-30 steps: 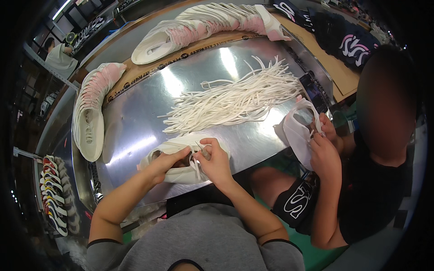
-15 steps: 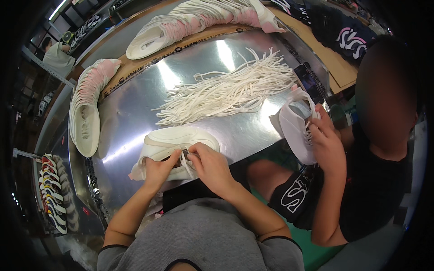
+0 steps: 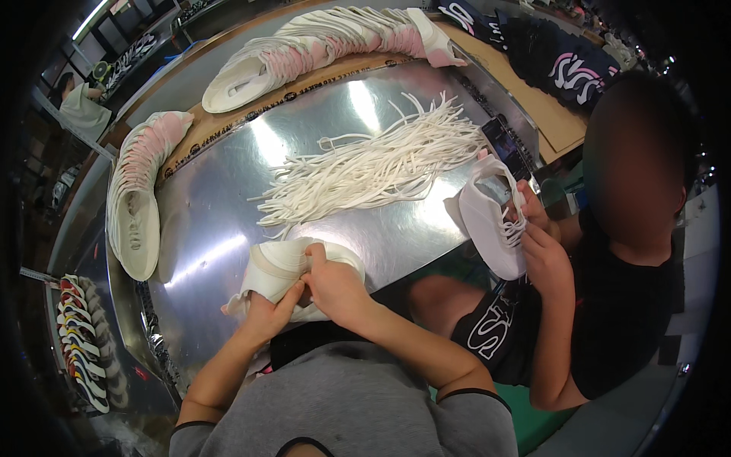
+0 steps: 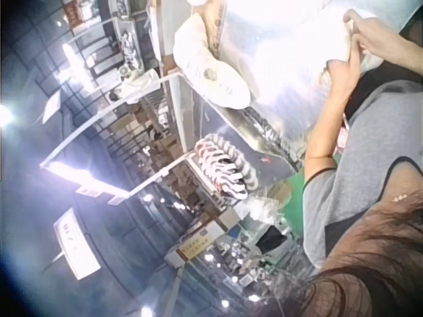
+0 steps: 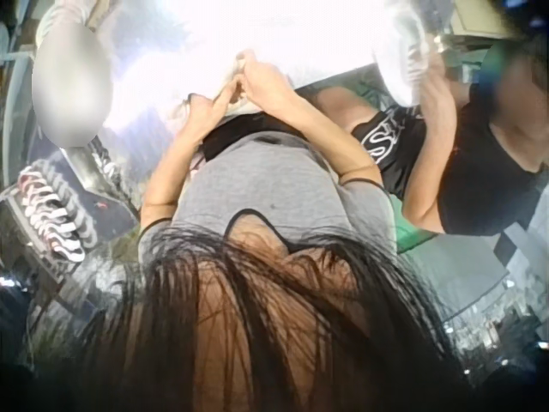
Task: The person laces several white and pink athletic shoes by hand while seated at a metal worktable. They thread white laces through the eyelets of the shoes one by one and place them in a stack when finished.
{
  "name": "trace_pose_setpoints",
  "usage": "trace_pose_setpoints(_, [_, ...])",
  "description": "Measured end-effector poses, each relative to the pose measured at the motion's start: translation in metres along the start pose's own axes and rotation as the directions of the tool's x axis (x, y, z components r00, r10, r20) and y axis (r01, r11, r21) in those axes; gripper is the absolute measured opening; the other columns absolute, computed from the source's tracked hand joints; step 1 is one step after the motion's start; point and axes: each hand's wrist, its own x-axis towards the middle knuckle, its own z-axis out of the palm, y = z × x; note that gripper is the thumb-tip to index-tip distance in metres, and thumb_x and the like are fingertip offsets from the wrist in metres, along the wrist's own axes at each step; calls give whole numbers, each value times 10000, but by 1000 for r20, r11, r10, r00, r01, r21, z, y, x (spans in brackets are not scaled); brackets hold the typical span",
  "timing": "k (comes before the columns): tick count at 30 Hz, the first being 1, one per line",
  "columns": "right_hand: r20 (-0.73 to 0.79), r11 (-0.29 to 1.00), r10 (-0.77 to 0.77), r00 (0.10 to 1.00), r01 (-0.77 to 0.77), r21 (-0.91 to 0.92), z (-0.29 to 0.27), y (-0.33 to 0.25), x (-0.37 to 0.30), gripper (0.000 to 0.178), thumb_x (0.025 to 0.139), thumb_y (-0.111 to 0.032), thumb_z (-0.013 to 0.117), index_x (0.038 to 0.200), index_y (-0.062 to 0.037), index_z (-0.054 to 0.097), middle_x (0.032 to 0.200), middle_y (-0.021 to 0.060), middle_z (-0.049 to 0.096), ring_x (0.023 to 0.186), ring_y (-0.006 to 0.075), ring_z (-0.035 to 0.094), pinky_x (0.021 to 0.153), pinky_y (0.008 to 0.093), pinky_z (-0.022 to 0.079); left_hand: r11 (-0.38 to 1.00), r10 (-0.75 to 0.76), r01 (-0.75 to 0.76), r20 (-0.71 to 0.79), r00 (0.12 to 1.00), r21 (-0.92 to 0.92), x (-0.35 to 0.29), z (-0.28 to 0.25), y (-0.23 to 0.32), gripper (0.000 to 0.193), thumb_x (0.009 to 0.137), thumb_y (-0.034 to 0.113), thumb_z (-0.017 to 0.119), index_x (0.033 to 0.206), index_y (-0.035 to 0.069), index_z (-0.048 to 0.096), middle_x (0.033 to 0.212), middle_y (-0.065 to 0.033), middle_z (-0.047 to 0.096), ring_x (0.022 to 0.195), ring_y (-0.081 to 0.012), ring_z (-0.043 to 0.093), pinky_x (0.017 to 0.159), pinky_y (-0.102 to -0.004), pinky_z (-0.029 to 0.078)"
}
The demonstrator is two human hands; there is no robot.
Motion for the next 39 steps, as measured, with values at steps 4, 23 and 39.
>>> trace_pose_setpoints(4, [112,985,-67,991,83,-148,-3,0,9,372,890,-148,635,1192,-21,460,781,202,671,778,404,663,668,460,511,906,-363,394,193,912,-157,6,-17,-5,197,906,121,664,1053,-8,682,893,-68,700,769,-139,644,701,-282,512])
trace_pose_setpoints(23, [-296,994,-54,954,79,72,21,25,23,236,970,-129,546,1183,-29,536,858,175,657,784,370,650,681,427,495,697,-613,681,307,728,-224,33,-36,4,361,834,112,752,1157,1,638,978,-33,667,866,-125,603,783,-249,485])
trace_pose_setpoints(39, [-362,935,-32,931,156,318,21,35,21,237,970,-65,559,1199,-6,547,815,104,640,751,162,653,678,277,501,676,288,-277,101,952,683,-13,-22,43,169,770,2,716,912,53,638,946,-106,595,879,-283,572,780,-356,438])
